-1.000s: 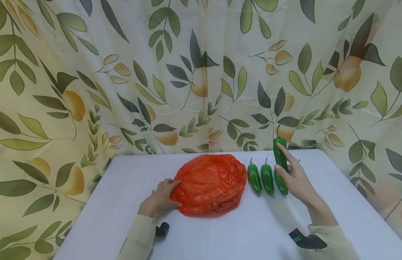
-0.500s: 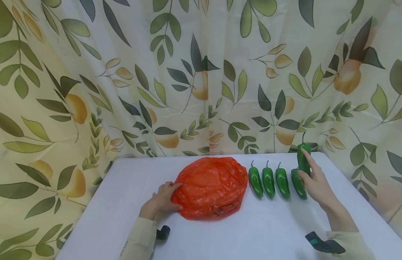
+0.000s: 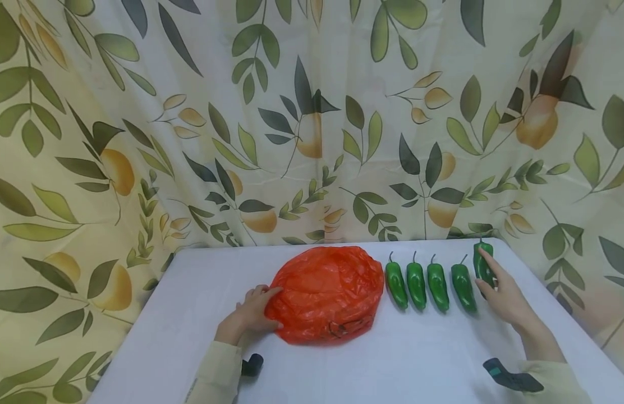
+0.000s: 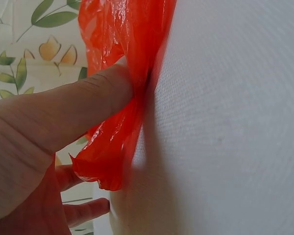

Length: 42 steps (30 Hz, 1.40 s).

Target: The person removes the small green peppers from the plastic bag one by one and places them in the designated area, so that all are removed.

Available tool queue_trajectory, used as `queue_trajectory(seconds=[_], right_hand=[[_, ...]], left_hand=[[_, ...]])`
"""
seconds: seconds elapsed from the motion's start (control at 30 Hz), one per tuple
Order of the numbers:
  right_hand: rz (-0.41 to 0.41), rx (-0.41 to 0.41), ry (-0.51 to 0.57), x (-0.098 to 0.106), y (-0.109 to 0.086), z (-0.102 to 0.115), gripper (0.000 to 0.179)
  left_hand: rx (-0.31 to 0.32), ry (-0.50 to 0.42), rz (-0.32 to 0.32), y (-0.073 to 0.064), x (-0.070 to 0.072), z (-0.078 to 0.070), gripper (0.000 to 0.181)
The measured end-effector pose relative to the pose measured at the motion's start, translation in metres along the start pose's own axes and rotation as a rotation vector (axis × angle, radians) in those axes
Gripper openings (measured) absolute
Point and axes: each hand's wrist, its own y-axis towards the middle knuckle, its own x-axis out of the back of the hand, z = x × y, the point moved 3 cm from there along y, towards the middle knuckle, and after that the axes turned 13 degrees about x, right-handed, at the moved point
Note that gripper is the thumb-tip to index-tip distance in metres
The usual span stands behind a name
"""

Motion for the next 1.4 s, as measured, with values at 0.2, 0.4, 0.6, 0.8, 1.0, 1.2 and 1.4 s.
queue_trajectory(seconds=[0.2,0.4,0.6,0.8,1.0,1.2,1.4], right_hand=[[0.078,-0.052,0.002,0.0,-0.005,-0.018,0.069],[0.152,-0.1,-0.012,-0.001,-0.009,-0.035,0.071],[0.195,-0.099,-0.121,-0.008,-0.013,-0.045,0.07],[0.19,-0.135,-0.169,-0.01,-0.013,-0.047,0.069],[0.19,-0.09,-0.215,-0.01,-0.01,-0.051,0.07],[0.183,-0.092,-0.211,-0.011,-0.011,-0.053,0.07],[0.166,-0.126,-0.211,-0.013,-0.011,-0.05,0.07]], left_hand=[[0.0,-0.003,-0.002,0.0,-0.001,0.001,0.087],[0.001,0.0,-0.006,0.0,0.0,0.0,0.087],[0.007,0.001,-0.004,-0.002,-0.002,0.001,0.088],[0.004,0.003,-0.011,-0.002,-0.002,0.0,0.087],[0.005,0.006,-0.009,-0.001,-0.002,0.0,0.087],[0.004,0.008,-0.011,0.0,-0.002,0.001,0.087],[0.004,0.007,-0.007,-0.001,-0.001,0.0,0.087]])
